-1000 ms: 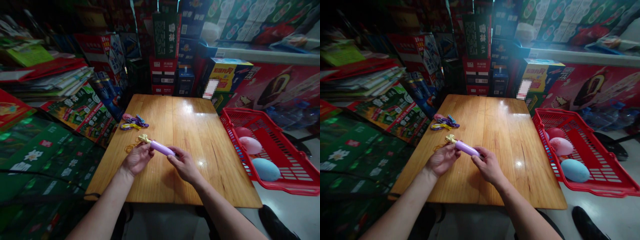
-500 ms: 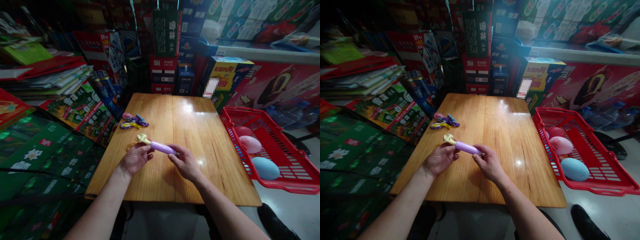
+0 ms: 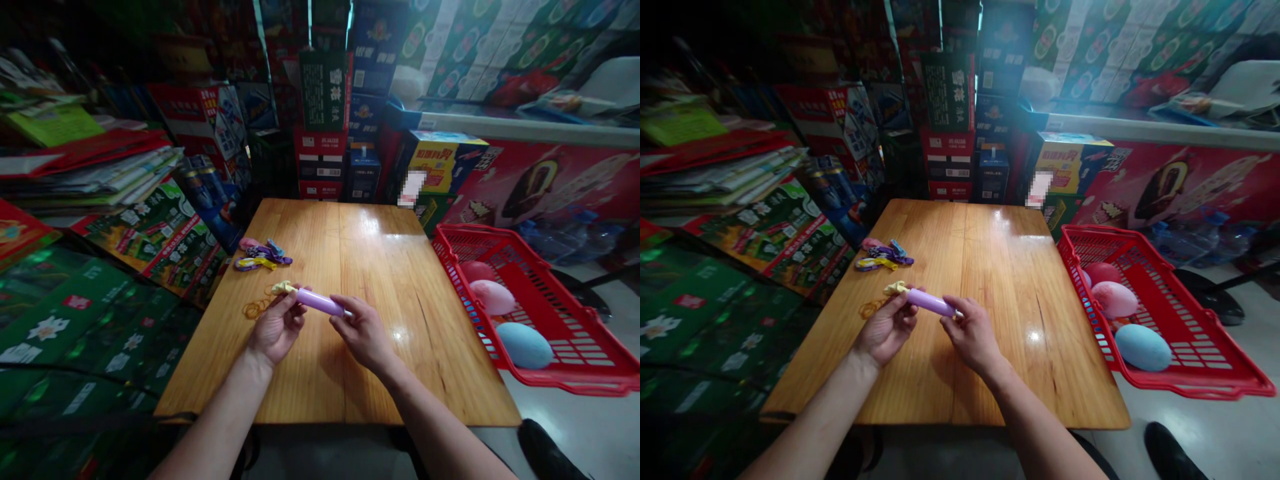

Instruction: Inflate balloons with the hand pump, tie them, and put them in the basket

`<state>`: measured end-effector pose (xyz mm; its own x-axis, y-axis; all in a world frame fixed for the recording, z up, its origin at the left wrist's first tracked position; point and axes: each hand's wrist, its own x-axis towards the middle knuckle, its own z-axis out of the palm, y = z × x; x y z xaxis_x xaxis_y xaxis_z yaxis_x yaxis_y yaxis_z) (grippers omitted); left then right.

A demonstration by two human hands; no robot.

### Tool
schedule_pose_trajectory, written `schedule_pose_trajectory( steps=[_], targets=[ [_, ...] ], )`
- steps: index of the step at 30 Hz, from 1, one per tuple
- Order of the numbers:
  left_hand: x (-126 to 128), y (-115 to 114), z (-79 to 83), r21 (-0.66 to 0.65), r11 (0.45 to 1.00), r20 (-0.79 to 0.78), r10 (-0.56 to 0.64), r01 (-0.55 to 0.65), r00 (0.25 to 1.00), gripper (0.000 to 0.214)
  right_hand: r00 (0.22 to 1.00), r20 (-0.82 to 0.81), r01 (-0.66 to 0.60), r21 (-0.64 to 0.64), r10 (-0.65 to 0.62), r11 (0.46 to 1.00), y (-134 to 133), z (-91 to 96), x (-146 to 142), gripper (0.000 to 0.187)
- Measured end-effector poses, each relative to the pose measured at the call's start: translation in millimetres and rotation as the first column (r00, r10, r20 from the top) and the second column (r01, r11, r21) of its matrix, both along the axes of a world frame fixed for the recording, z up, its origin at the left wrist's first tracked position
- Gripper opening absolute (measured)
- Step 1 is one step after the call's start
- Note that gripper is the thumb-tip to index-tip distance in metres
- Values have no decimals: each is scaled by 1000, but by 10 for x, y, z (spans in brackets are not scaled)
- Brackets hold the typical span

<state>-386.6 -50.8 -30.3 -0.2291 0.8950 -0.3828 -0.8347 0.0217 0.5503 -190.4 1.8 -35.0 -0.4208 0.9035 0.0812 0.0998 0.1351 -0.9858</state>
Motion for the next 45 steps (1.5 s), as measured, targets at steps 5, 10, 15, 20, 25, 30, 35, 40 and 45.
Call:
schedule_pose_trajectory(
  steps=[5,10,15,20,25,30,35,40,45],
  targets=[
    [-65,30,21,30,999,30,32,-33,999,18,909,-402,-154,-566,-107,810,28,91,28,27],
    [-248,47,74,101,981,106,155,-165,982,18,707,-628,-376,-723,-325,579,178,170,179,24],
    [-131,8,57,174,976,82,117,-129,990,25,630,-686,-458,-707,-364,539,187,149,186,21],
    [167,-51,-29,97,995,45,7,-11,999,31,634,-683,-540,-727,-363,424,44,61,125,27],
    [100,16,-26,113,993,64,11,-18,998,28,613,-680,-560,-733,-403,386,93,80,163,19],
    [0,71,33,167,976,12,142,-142,990,28,618,-685,-421,-702,-385,574,230,112,239,6],
    [204,18,15,133,991,-55,4,3,998,32,641,-665,-486,-738,-383,468,107,-29,158,14],
    [207,23,-10,116,993,-24,11,-9,1000,32,630,-670,-513,-739,-393,437,166,30,192,10],
    [32,72,32,144,981,3,132,-131,991,32,566,-732,-497,-671,-380,551,262,163,283,13]
  ],
)
